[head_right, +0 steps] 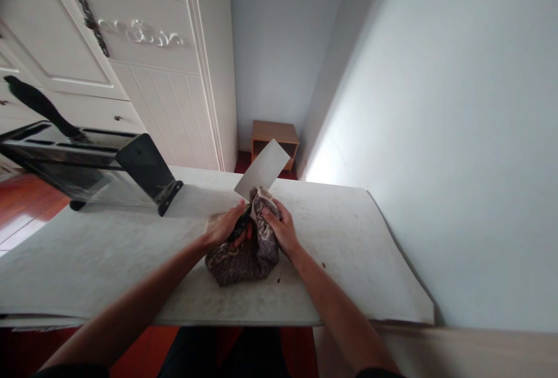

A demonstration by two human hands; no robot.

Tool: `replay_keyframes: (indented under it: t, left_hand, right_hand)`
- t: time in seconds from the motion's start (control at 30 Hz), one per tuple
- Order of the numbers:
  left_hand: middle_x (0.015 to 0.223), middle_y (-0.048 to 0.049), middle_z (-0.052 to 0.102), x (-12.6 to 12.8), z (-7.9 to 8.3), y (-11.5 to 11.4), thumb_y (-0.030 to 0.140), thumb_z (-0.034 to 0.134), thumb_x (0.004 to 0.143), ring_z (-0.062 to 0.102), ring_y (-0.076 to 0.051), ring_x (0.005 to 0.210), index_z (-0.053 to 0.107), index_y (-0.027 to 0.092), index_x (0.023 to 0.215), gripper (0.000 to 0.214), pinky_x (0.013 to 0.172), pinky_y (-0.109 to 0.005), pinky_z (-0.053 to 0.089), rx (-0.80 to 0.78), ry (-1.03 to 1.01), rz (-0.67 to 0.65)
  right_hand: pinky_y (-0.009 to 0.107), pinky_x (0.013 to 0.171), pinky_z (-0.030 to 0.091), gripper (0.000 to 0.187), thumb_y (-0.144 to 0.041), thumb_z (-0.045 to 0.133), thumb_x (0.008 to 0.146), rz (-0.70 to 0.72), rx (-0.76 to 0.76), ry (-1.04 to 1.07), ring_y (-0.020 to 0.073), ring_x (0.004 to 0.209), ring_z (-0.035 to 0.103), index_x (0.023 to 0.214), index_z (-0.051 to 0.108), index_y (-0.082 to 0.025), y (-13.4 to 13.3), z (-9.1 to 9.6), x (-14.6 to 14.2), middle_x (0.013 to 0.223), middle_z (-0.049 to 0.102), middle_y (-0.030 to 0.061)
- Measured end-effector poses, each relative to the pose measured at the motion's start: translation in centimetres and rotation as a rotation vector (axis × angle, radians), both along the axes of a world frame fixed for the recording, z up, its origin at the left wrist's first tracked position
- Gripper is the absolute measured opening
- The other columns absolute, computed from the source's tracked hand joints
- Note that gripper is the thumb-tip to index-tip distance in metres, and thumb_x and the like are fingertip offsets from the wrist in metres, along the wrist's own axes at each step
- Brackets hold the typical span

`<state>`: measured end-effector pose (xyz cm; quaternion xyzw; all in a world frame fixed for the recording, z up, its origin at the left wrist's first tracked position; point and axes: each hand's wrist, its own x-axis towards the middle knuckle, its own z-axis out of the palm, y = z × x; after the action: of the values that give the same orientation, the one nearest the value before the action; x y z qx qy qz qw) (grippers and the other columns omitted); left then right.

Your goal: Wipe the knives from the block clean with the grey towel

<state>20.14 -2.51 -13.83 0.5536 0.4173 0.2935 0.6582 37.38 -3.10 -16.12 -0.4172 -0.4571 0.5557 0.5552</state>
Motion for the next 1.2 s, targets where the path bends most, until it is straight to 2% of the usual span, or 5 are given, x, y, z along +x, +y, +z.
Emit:
replay_keyframes:
  t: [0.33, 0.57, 0.67, 0.8, 1.2]
  left_hand:
    - [0.047, 0.0051, 0.046, 0.3, -0.9, -0.3, 0.089, 0.01, 0.074, 0.041, -0.011, 0.037, 0.048, 0.017, 0.112, 0.09, 0.038, -0.022, 0.033, 0.197, 0.04, 0.025]
    - [0.06, 0.0071, 0.047, 1.5, -0.5, -0.8, 0.076, 0.028, 0.087, 0.046, -0.013, 0.044, 0.032, 0.02, 0.121, 0.066, 0.041, -0.023, 0.036, 0.191, 0.123, 0.029]
    - [0.089, -0.0032, 0.061, 1.8, 0.0, -1.0, 0.056, 0.045, 0.092, 0.063, -0.018, 0.075, 0.037, 0.019, 0.121, 0.048, 0.068, -0.03, 0.052, 0.331, 0.226, 0.07]
    - [0.125, -0.0142, 0.057, 2.0, 0.2, -1.3, 0.042, 0.047, 0.093, 0.055, -0.025, 0.119, 0.041, 0.015, 0.125, 0.042, 0.106, -0.04, 0.04, 0.531, 0.307, 0.086]
    - [0.138, -0.0138, 0.055, 1.1, -0.1, -1.3, 0.025, 0.038, 0.096, 0.05, -0.023, 0.129, 0.047, 0.014, 0.137, 0.044, 0.114, -0.04, 0.034, 0.701, 0.383, 0.044]
  right_hand:
    - [0.032, 0.063, 0.058, 0.054, -0.036, 0.084, 0.067, 0.224, -0.204, 0.241, 0.018, 0.067, 0.068, 0.115, 0.061, -0.027, -0.9, 0.8, -1.7, 0.086, 0.072, -0.002]
    - [0.03, 0.055, 0.056, 0.045, -0.033, 0.088, 0.06, 0.086, -0.242, 0.344, 0.0176, 0.059, 0.066, 0.096, 0.064, -0.024, -0.4, 0.8, -1.1, 0.075, 0.071, -0.0027]
    - [0.027, 0.053, 0.054, 0.042, -0.032, 0.089, 0.056, 0.01, -0.271, 0.372, 0.0156, 0.057, 0.064, 0.089, 0.065, -0.022, 0.0, 0.5, -0.8, 0.071, 0.07, -0.0022]
    - [0.024, 0.053, 0.053, 0.04, -0.03, 0.089, 0.054, -0.032, -0.288, 0.384, 0.014, 0.057, 0.063, 0.086, 0.067, -0.021, 0.3, 0.5, -0.4, 0.069, 0.07, -0.0016]
    - [0.036, 0.074, 0.059, 0.029, -0.03, 0.08, 0.066, -0.187, -0.193, 0.387, 0.0195, 0.07, 0.069, 0.09, 0.065, -0.023, 1.7, 0.9, 2.0, 0.08, 0.072, -0.0018]
